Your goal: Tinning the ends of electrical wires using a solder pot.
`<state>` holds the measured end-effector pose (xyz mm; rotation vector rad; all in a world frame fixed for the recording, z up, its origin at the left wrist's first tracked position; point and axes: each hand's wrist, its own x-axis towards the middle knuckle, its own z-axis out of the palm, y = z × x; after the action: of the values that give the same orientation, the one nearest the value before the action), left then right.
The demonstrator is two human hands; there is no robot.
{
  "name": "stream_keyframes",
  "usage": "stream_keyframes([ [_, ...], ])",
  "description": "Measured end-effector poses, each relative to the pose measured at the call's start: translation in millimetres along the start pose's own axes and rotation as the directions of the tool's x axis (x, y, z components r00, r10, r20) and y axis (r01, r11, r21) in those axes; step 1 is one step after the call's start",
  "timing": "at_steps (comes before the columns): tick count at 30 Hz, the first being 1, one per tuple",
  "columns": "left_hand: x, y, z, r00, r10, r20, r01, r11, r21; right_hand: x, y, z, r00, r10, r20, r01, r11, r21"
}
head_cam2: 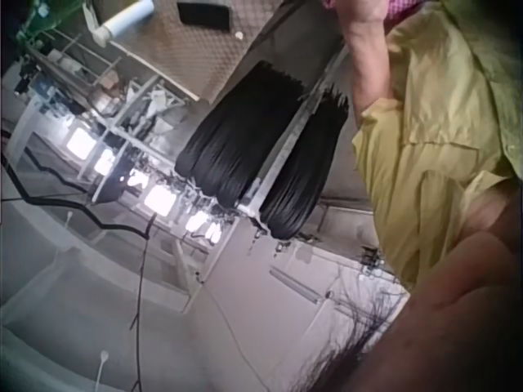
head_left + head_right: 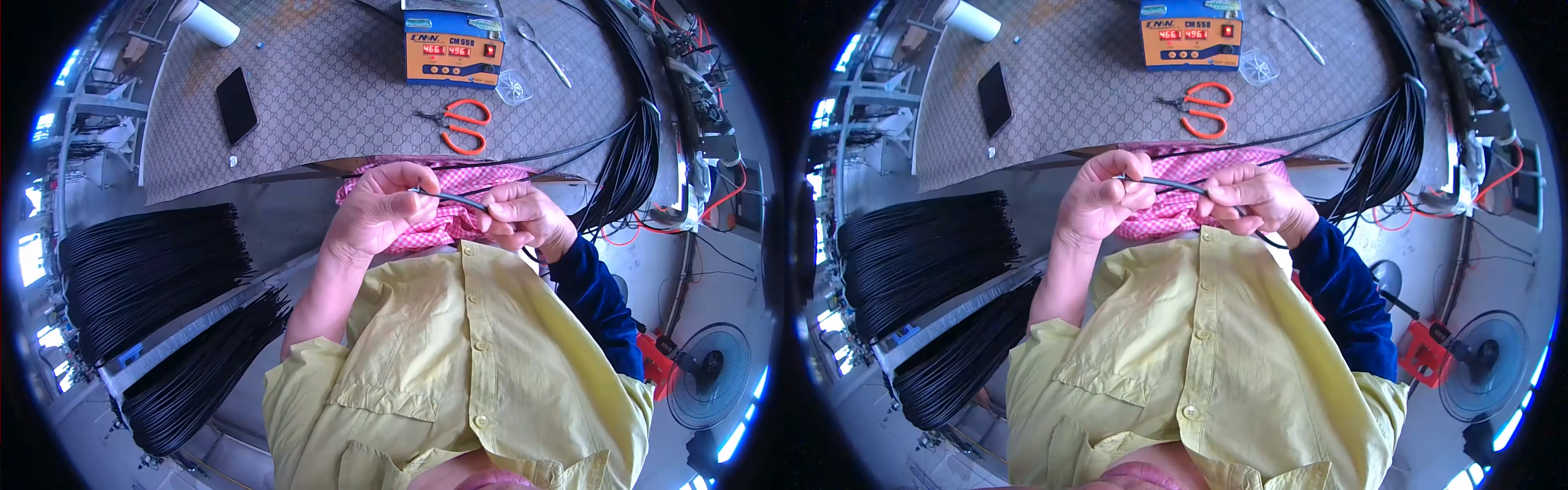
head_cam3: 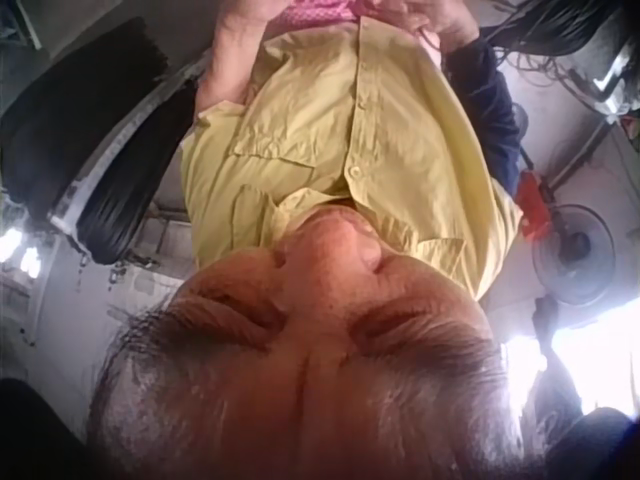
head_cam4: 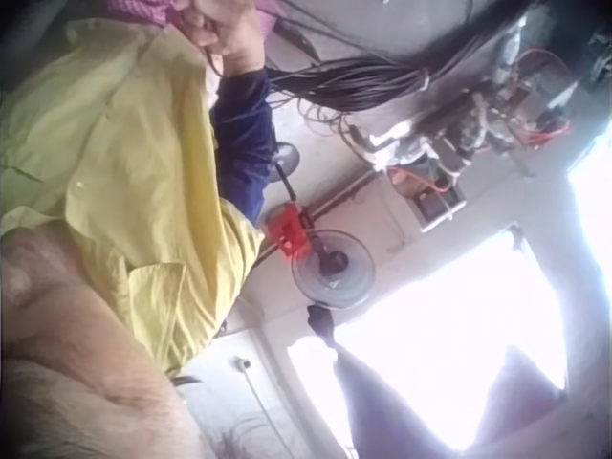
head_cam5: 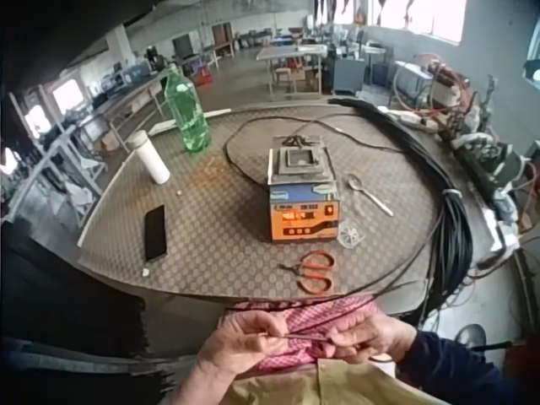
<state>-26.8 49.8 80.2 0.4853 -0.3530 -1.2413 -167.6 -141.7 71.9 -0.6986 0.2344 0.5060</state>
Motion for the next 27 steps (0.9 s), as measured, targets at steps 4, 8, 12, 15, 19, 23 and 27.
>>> stream_keyframes([
  [4, 5.5, -7.6, 10.7, 0.974, 0.137, -0.179, -0.108, 0.98, 0.164, -5.7, 4.9, -3.8, 0.999, 0.027, -0.03, -0.027, 1.0, 0.0],
  [8, 12.6, -15.3, 16.7, 0.907, 0.338, -0.251, -0.247, 0.91, 0.333, -4.3, 1.5, 16.2, 0.966, -0.122, -0.23, 0.056, 0.96, -0.276],
  [12, 21.6, -22.5, 29.4, 0.816, 0.537, -0.216, -0.292, 0.704, 0.648, 20.3, 11.0, 32.5, 0.72, -0.664, -0.204, 0.43, 0.657, -0.619],
  [15, 25.4, -20.9, 36.3, 0.778, 0.604, -0.17, -0.285, 0.581, 0.762, 27.4, 10.6, 34.0, 0.637, -0.769, -0.056, 0.431, 0.415, -0.801],
  [19, 29.5, -20.5, 32.2, 0.852, 0.356, -0.384, -0.175, 0.885, 0.432, 19.0, 6.5, 40.7, 0.838, -0.475, -0.269, 0.352, 0.847, -0.399],
  [23, 38.8, -13.5, 18.2, 0.889, 0.224, -0.398, -0.252, 0.968, -0.019, 18.8, 5.7, 31.2, 0.838, -0.448, -0.311, 0.354, 0.88, -0.316],
  [27, 31.3, -11.2, 16.2, 0.877, 0.194, -0.439, -0.163, 0.981, 0.108, 16.3, 1.4, 33.5, 0.805, -0.458, -0.377, 0.354, 0.881, -0.314],
])
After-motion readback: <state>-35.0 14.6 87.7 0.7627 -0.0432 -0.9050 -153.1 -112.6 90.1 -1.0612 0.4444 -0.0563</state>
